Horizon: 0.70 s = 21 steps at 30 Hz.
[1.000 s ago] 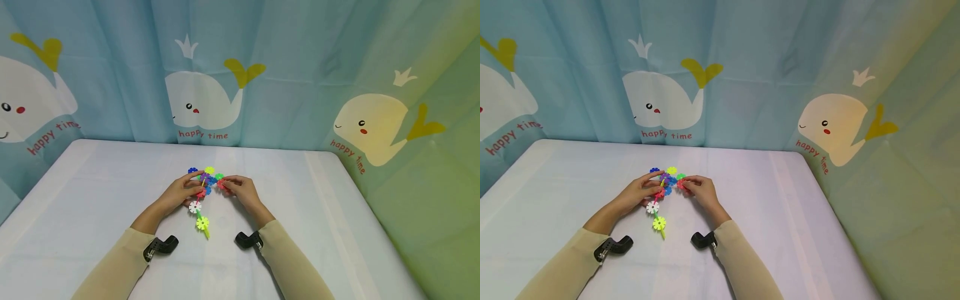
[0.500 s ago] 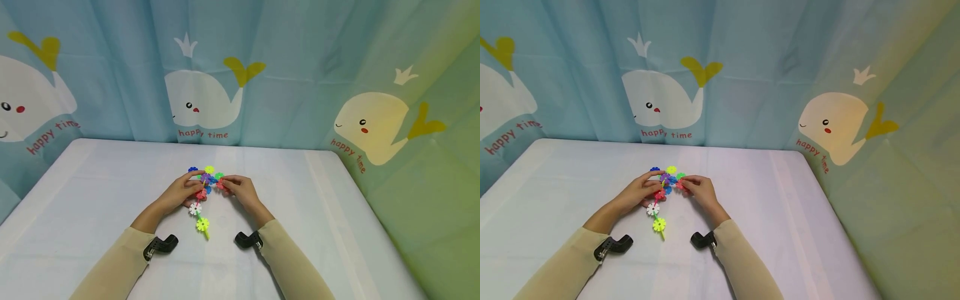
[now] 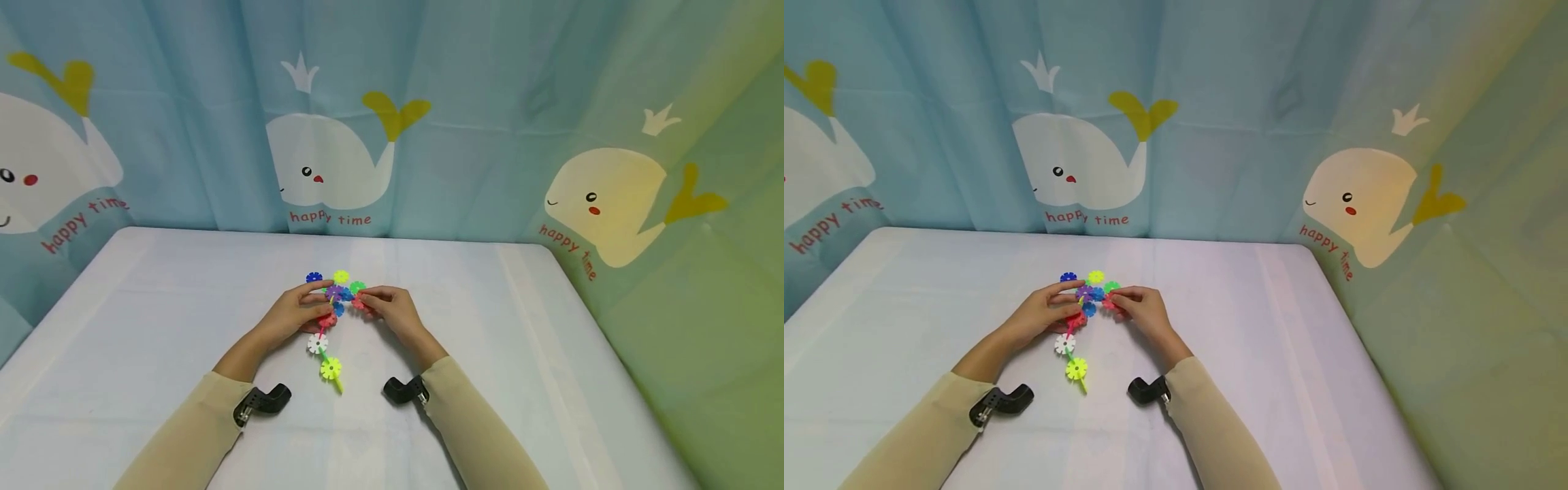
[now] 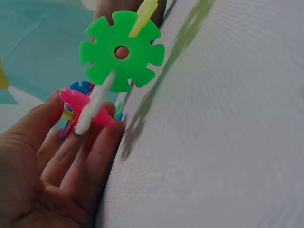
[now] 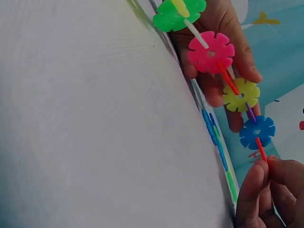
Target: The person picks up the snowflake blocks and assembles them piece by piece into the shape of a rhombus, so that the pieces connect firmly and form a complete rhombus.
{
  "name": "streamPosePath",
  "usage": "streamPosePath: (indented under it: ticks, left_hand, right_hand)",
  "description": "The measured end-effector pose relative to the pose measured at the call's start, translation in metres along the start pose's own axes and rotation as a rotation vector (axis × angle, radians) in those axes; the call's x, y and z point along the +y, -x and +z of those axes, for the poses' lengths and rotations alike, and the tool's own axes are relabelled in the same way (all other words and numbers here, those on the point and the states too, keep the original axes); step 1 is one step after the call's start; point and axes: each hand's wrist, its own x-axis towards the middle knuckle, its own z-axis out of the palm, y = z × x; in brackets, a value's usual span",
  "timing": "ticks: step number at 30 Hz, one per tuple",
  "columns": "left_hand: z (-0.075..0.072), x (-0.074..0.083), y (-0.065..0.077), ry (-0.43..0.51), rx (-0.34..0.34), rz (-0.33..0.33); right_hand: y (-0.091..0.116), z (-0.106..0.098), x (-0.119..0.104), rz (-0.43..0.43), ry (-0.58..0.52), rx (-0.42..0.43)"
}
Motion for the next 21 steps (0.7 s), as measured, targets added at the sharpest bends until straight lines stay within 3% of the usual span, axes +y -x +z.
streamPosePath:
  ticks: [10, 21]
  left_hand:
    - [0.0016, -0.0013, -0.0009, 0.059, 0.021, 0.001]
    - [0.0011, -0.0022, -0.0008, 0.078, -0.001, 0.023]
  right_hand:
    - [0.0019, 0.0023, -0.0007, 0.009, -0.01, -0.013]
    - [0.0015, 0.0072, -0.0028, 0.026, 0.001, -0.005]
